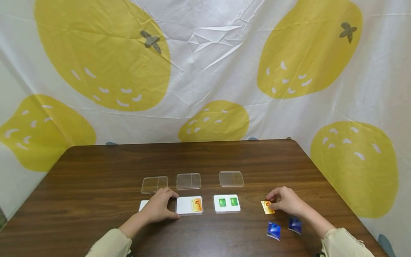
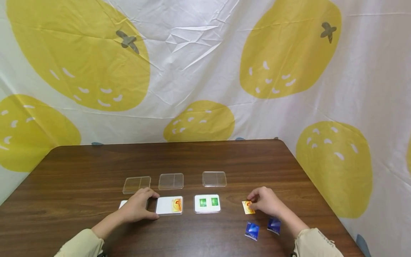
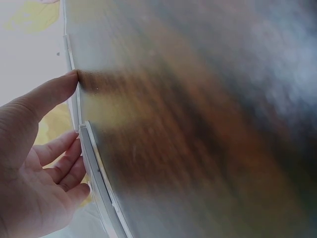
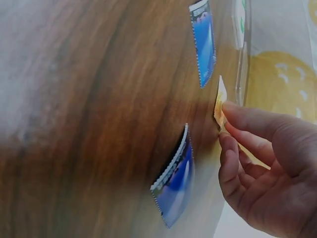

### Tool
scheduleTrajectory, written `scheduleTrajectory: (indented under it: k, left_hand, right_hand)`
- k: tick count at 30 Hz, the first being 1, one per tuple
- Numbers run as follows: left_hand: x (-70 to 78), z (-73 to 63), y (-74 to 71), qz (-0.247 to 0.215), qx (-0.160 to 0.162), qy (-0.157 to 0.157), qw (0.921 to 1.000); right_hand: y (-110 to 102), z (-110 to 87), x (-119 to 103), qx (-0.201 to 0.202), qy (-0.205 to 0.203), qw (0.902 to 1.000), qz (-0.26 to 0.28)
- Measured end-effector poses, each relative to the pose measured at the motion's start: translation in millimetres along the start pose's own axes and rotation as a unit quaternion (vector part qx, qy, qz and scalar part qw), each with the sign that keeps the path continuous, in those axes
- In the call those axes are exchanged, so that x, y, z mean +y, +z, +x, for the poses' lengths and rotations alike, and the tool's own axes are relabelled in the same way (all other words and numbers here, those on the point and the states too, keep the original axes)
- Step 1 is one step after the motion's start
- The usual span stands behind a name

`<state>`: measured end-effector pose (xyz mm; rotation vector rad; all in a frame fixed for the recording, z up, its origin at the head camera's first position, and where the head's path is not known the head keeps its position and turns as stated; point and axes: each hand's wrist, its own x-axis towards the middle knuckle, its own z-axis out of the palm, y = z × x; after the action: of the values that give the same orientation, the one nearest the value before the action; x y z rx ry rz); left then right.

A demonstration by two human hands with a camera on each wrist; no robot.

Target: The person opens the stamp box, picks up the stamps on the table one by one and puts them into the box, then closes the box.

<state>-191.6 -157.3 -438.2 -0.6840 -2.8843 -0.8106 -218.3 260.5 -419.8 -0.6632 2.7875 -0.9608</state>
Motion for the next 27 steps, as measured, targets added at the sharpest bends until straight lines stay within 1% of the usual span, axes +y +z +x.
scheduleTrajectory:
  k: [4,7,10,13,17,22,24,27]
  left_hand:
    - [-0.3,0.0,0.5,-0.001,0.001,-0.001,1.0000]
    - [-0.6,0.0,0.7,-0.002,0.002,-0.001,1.0000]
    - [-0.8,-0.4,0.4,-0.001,0.002,-0.001,1.0000]
    - [-0.7,-0.5,0.4,-0.004,-0.001,-0.005,1.0000]
    - [-0.6,-0.8,0.5,-0.008,-0.002,-0.008,0.9999]
    - [-0.9,-0.4,1.1,-0.004,0.003,-0.003,1.0000]
    - [-0.6,-0.3,1.2,-0.004,0.003,-0.003,1.0000]
    - [-0.3,-0.2,1.3,-0.007,0.000,-0.007,0.9999]
  right_hand:
    - [0.2,-0.8,1.0,0.005,-0.003,1.0000,-0.008]
    - [1.6,-1.9,0.7,0.019,-0.010,0.9995,-0.023]
    - [4.4,-4.4,-1.8,0.040,-0.030,0.9972,-0.055]
    - [7.9,-6.7,-5.9,0.064,-0.045,0.9927,-0.092]
    - [11.0,-7.3,-9.0,0.086,-0.050,0.9881,-0.117]
    - [10.4,-6.3,-8.4,0.087,-0.040,0.9889,-0.114]
    - [9.4,-5.5,-7.4,0.083,-0.035,0.9907,-0.102]
    - [8.2,-3.6,-5.1,0.070,-0.042,0.9936,-0.079]
